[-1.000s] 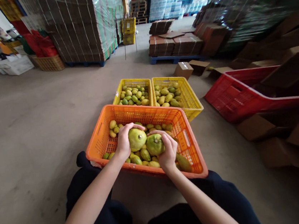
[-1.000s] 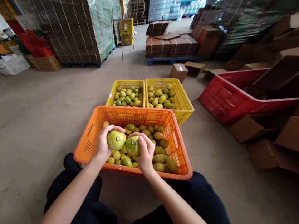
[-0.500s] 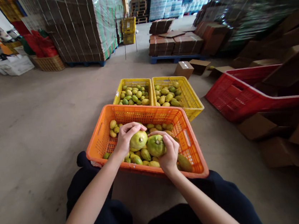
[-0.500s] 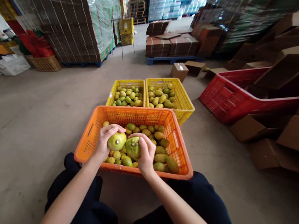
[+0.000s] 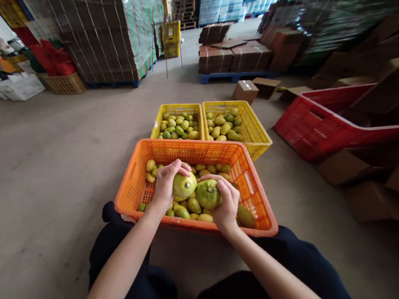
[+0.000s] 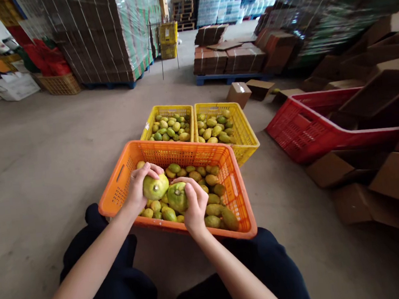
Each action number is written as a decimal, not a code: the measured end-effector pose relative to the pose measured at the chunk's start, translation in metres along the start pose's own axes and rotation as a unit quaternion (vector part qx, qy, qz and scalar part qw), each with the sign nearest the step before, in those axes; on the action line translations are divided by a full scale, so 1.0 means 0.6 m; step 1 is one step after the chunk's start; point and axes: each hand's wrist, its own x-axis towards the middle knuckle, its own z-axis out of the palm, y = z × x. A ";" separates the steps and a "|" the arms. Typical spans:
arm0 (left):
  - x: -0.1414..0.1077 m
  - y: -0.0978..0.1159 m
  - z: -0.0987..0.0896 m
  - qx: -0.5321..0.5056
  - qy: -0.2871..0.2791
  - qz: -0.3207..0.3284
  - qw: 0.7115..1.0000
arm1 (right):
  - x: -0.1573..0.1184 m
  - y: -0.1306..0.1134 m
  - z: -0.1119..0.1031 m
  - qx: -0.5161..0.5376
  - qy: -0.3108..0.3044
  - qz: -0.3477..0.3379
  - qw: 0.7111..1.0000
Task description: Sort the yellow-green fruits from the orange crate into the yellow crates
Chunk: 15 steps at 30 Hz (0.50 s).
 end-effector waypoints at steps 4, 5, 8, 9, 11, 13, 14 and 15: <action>-0.001 0.002 0.001 -0.014 0.005 -0.003 1.000 | -0.002 -0.001 0.000 -0.002 -0.004 -0.001 1.000; -0.001 0.003 0.001 -0.017 0.003 -0.002 1.000 | -0.002 -0.002 0.000 -0.001 -0.005 -0.001 1.000; -0.001 0.007 0.003 -0.016 0.006 -0.007 1.000 | -0.002 -0.004 0.000 0.000 -0.008 0.003 1.000; 0.000 0.006 0.004 -0.012 0.012 -0.012 1.000 | -0.002 -0.003 0.000 -0.003 -0.007 0.006 1.000; 0.004 0.003 0.003 -0.008 0.033 -0.039 0.999 | -0.001 0.002 0.003 -0.009 0.002 0.020 1.000; 0.009 -0.004 0.001 -0.018 0.076 -0.112 0.991 | 0.002 0.014 0.007 -0.002 0.035 0.054 0.998; 0.011 -0.008 0.000 -0.033 0.099 -0.166 0.981 | 0.004 0.022 0.010 0.012 0.047 0.074 0.996; 0.013 -0.013 0.000 -0.054 0.120 -0.223 0.966 | 0.007 0.030 0.012 0.036 0.053 0.100 0.993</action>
